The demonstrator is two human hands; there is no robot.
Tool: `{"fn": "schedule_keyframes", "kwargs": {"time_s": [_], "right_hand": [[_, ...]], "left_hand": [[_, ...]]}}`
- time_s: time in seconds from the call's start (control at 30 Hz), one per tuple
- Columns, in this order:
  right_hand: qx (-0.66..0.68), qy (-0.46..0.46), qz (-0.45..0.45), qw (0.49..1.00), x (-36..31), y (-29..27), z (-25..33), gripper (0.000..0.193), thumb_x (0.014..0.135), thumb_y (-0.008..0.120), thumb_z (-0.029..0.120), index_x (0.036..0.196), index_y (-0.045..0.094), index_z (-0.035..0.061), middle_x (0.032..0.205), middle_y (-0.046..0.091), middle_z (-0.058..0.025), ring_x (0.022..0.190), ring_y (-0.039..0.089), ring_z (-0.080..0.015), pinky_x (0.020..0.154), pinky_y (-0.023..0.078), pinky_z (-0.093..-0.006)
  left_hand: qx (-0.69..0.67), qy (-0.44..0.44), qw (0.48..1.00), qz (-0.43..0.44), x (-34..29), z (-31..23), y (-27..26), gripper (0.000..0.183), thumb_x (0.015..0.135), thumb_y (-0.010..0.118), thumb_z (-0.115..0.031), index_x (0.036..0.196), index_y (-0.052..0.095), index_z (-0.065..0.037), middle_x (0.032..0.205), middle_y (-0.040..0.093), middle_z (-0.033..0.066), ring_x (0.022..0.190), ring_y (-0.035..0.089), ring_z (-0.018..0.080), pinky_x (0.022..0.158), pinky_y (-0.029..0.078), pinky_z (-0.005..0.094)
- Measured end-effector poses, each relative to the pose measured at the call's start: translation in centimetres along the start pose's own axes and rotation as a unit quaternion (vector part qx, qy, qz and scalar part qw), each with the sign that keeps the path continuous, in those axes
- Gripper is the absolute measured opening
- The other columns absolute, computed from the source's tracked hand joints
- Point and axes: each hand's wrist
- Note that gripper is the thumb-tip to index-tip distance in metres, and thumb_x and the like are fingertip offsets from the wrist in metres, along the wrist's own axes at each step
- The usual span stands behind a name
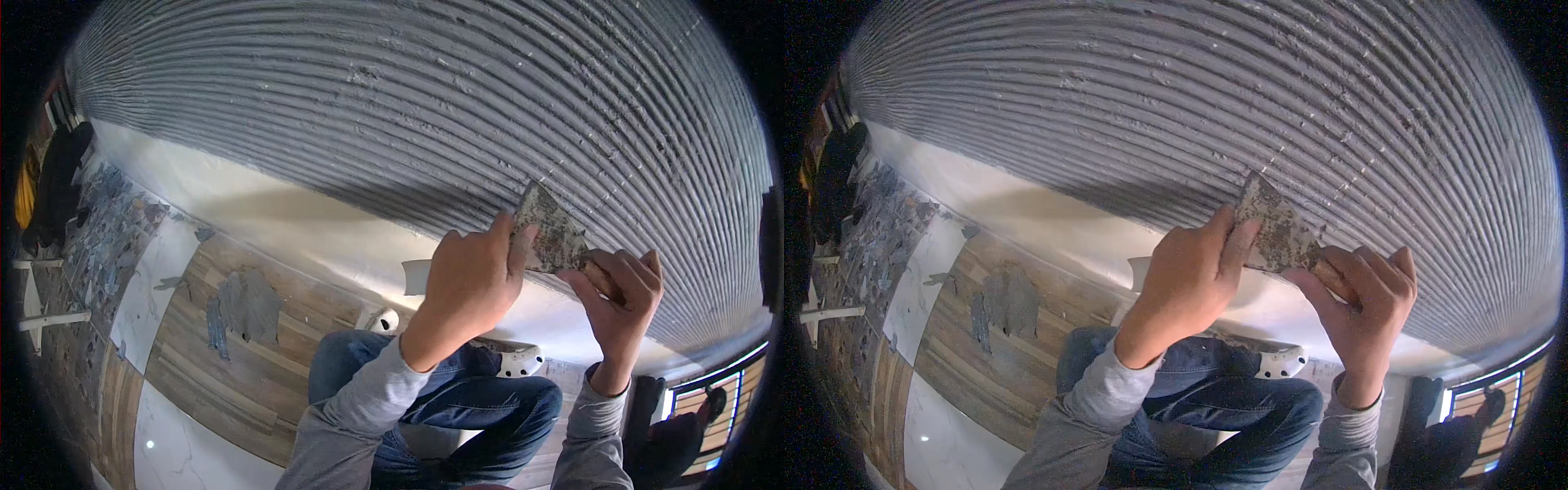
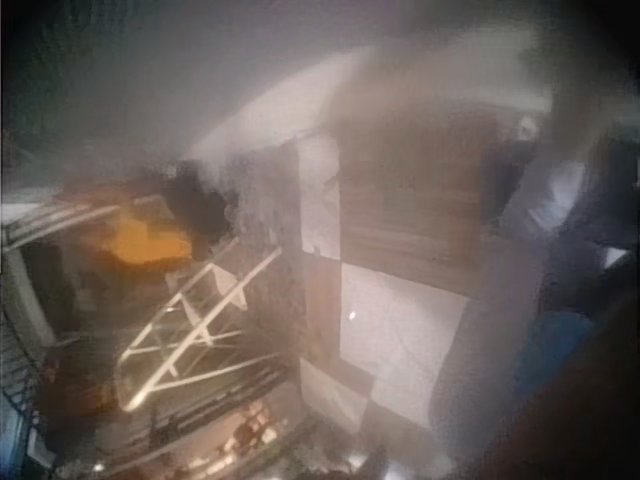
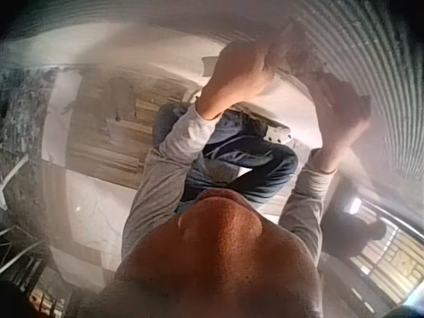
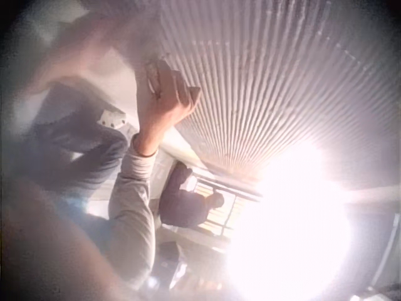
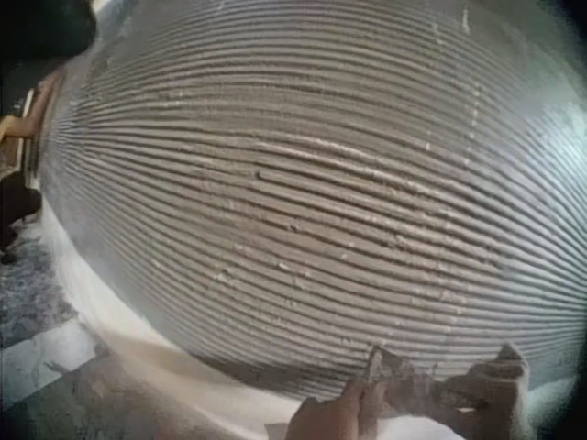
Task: Using a small trowel to apply and smooth mortar or adhesive over a wall surface in preparation for tiling.
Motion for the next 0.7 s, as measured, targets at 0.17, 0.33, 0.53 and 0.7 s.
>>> {"fn": "schedule_keyframes", "kwargs": {"time_s": [0.17, 0.33, 0.53, 0.7], "right_hand": [[0.039, -0.062, -0.044, 0.996, 2.3, 2.4, 1.7, 0.035, 0.063, 0.091, 0.035, 0.080, 0.072, 0.0107, 0.060, 0.058, 0.0047, 0.050, 0.046, -0.0147, 0.063, 0.032, -0.0332], [0.037, -0.034, -0.019, 0.999, 1.4, 0.9, 1.6, 0.036, 0.061, 0.092, 0.034, 0.079, 0.072, 0.0105, 0.059, 0.059, 0.0032, 0.050, 0.047, -0.0153, 0.064, 0.033, -0.0342], [0.026, -0.020, -0.015, 0.999, 1.1, 1.2, 1.0, 0.035, 0.061, 0.093, 0.033, 0.078, 0.072, 0.0097, 0.061, 0.063, 0.0023, 0.050, 0.048, -0.0148, 0.065, 0.033, -0.0334], [0.019, -0.051, 0.004, 0.999, 2.1, 1.7, 2.5, 0.034, 0.063, 0.092, 0.033, 0.078, 0.072, 0.0092, 0.060, 0.062, 0.0023, 0.051, 0.049, -0.0142, 0.063, 0.033, -0.0332]], "left_hand": [[-0.032, -0.183, 0.982, 0.026, 0.7, -0.2, -3.5, 0.036, 0.106, 0.045, -0.035, 0.102, 0.061, -0.003, 0.073, 0.064, 0.0222, 0.070, 0.065, 0.0424, 0.060, 0.046, 0.0505], [-0.087, -0.135, 0.986, 0.033, 0.5, -0.1, -3.9, 0.037, 0.105, 0.049, -0.036, 0.100, 0.061, -0.001, 0.075, 0.064, 0.0223, 0.072, 0.064, 0.0428, 0.063, 0.046, 0.0477], [-0.125, -0.066, 0.990, 0.009, 0.5, 1.2, -1.8, 0.038, 0.105, 0.048, -0.036, 0.095, 0.061, -0.002, 0.064, 0.062, 0.0214, 0.060, 0.063, 0.0425, 0.057, 0.047, 0.0501], [-0.125, -0.097, 0.987, -0.003, 0.0, 2.3, -3.2, 0.041, 0.106, 0.046, -0.038, 0.097, 0.062, -0.001, 0.061, 0.061, 0.0191, 0.058, 0.062, 0.0416, 0.056, 0.046, 0.0496]]}}
Point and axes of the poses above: each hand's wrist, its own x-axis towards the middle knuckle, its own y-axis out of the palm, z = x × y
